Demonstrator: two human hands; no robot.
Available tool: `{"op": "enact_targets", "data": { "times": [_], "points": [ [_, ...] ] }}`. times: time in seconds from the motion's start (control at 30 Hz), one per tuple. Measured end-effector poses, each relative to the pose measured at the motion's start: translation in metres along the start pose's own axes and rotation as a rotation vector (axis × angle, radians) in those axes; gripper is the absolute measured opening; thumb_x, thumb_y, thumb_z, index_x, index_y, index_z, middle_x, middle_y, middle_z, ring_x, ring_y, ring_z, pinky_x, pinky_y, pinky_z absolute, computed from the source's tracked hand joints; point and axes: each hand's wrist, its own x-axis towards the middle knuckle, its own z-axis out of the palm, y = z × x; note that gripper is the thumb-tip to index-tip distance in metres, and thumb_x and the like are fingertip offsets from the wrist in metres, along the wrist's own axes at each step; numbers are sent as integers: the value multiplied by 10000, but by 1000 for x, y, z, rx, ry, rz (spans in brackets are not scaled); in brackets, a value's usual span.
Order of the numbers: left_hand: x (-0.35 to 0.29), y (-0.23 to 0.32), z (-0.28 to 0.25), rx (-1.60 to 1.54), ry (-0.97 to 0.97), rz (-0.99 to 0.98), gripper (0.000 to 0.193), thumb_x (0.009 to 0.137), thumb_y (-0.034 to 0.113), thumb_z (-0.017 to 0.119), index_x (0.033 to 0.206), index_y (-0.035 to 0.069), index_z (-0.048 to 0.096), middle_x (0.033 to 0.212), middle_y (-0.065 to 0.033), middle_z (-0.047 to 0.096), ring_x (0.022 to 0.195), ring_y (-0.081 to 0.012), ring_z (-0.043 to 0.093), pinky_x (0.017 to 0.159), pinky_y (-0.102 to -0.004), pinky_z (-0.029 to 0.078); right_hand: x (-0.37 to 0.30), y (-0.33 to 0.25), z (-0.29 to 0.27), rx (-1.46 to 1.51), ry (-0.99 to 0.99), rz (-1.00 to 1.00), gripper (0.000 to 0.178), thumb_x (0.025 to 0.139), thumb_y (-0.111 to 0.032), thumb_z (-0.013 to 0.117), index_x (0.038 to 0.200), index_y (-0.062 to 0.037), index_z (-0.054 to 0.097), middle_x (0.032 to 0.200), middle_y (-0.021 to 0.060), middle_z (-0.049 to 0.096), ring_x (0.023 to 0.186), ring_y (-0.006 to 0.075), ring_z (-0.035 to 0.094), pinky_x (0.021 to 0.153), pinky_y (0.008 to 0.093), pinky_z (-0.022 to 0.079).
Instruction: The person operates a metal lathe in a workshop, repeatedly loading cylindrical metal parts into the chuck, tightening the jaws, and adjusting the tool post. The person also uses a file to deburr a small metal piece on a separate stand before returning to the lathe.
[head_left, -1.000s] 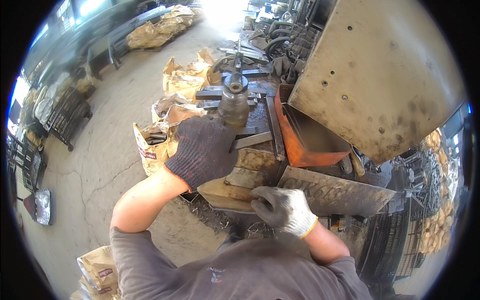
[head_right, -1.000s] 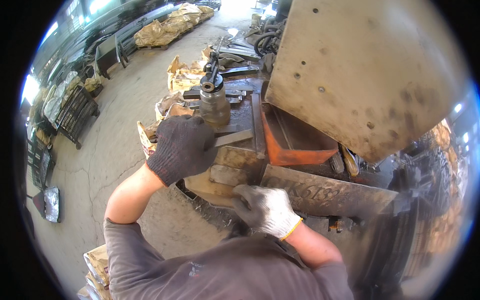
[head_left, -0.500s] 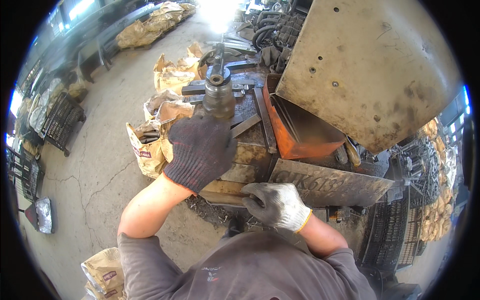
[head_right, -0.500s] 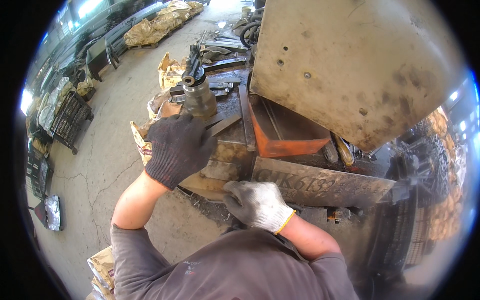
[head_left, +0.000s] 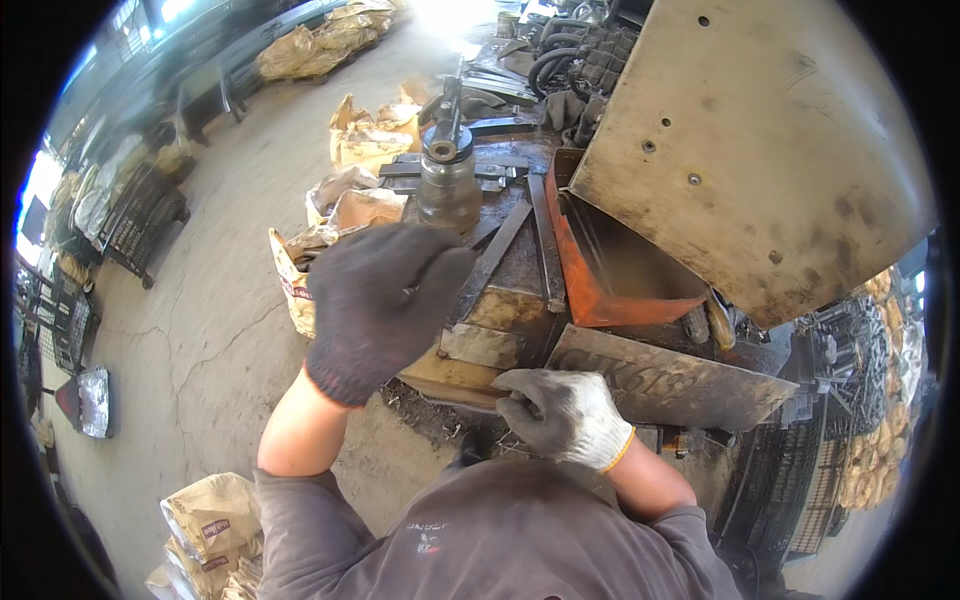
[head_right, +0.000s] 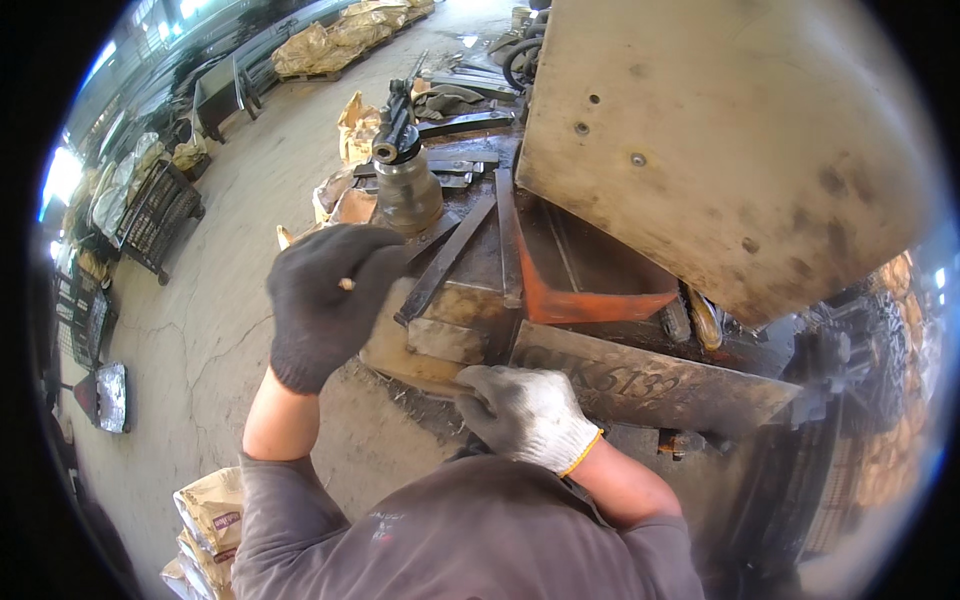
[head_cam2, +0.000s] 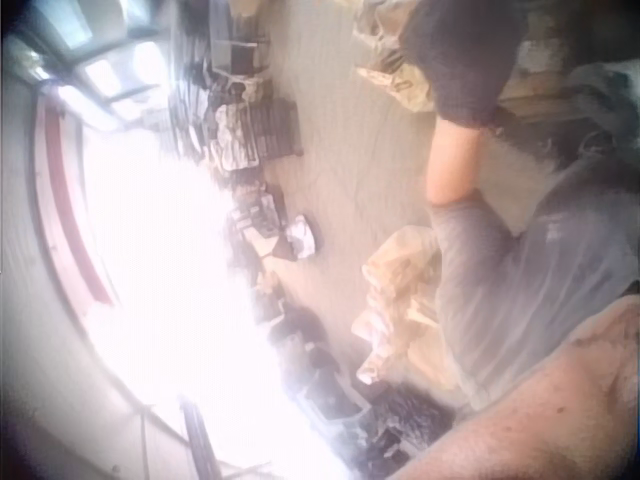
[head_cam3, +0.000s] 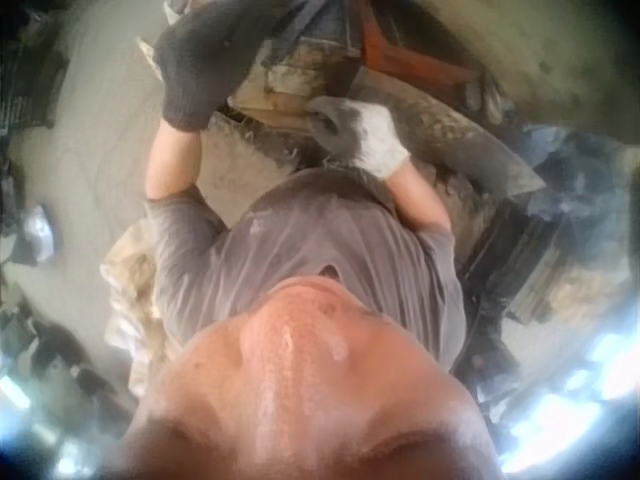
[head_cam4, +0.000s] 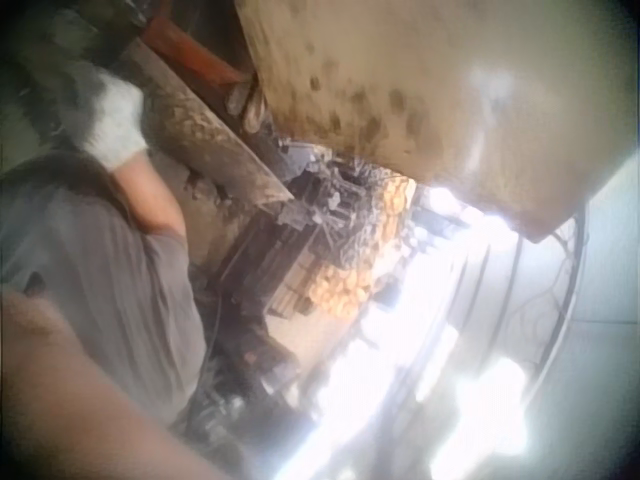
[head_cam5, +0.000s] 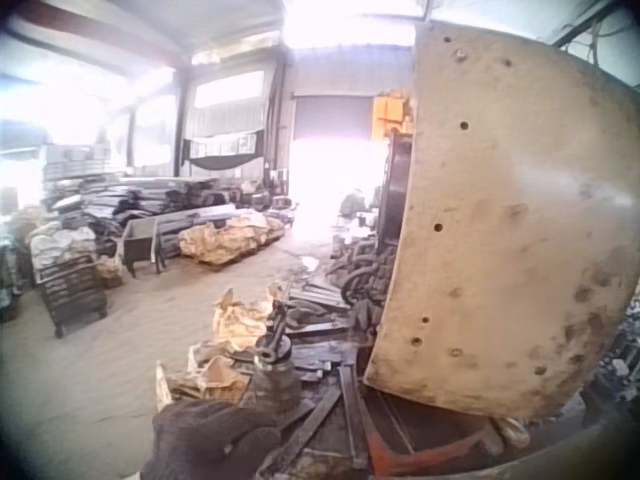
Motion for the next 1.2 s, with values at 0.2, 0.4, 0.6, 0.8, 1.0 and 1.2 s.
{"op": "enact_targets", "data": {
  "times": [0.2,0.4,0.6,0.8,1.0,1.2],
  "points": [
    [-49,-31,-2,-231,247,-221,236,914,2,738,1147,17,775,961,-120,774,881,-191,753,832,-317,591,1,1,-3,-9,22,-82,252,921,-213,773,1131,-73,765,834,129,756,735,326,747,648,421,588],
    [-81,-31,8,-121,116,-171,376,846,25,735,1220,66,757,879,-99,732,798,-241,730,766,-362,580,3,1,-3,-31,-32,-59,257,918,-213,775,1128,-63,764,835,132,759,734,332,748,648,421,589],
    [-79,-17,10,91,-2,37,411,826,191,831,1227,131,767,873,-59,736,785,-279,721,707,-409,553,3,0,-1,-39,-19,-47,198,921,-249,753,1056,-106,774,823,123,757,724,343,741,627,451,581],
    [-74,-14,11,166,23,260,350,767,188,871,1102,126,791,814,-44,705,717,-235,690,652,-378,530,0,-2,-4,-74,-65,-23,272,928,-237,764,1149,-79,764,855,138,755,774,350,744,665,439,586],
    [-79,-17,5,-57,59,269,310,723,189,886,1012,122,797,750,-36,687,658,-240,679,609,-380,522,-2,-1,-4,-56,-11,-54,190,926,-251,743,1057,-116,771,849,118,760,747,345,738,634,462,577],
    [-73,-21,5,-62,7,178,322,730,191,884,1028,115,790,770,-41,701,675,-249,688,630,-384,533,-1,0,2,-65,123,-87,139,926,-219,739,1009,-108,758,825,119,757,690,341,732,597,443,573]
  ]
}}
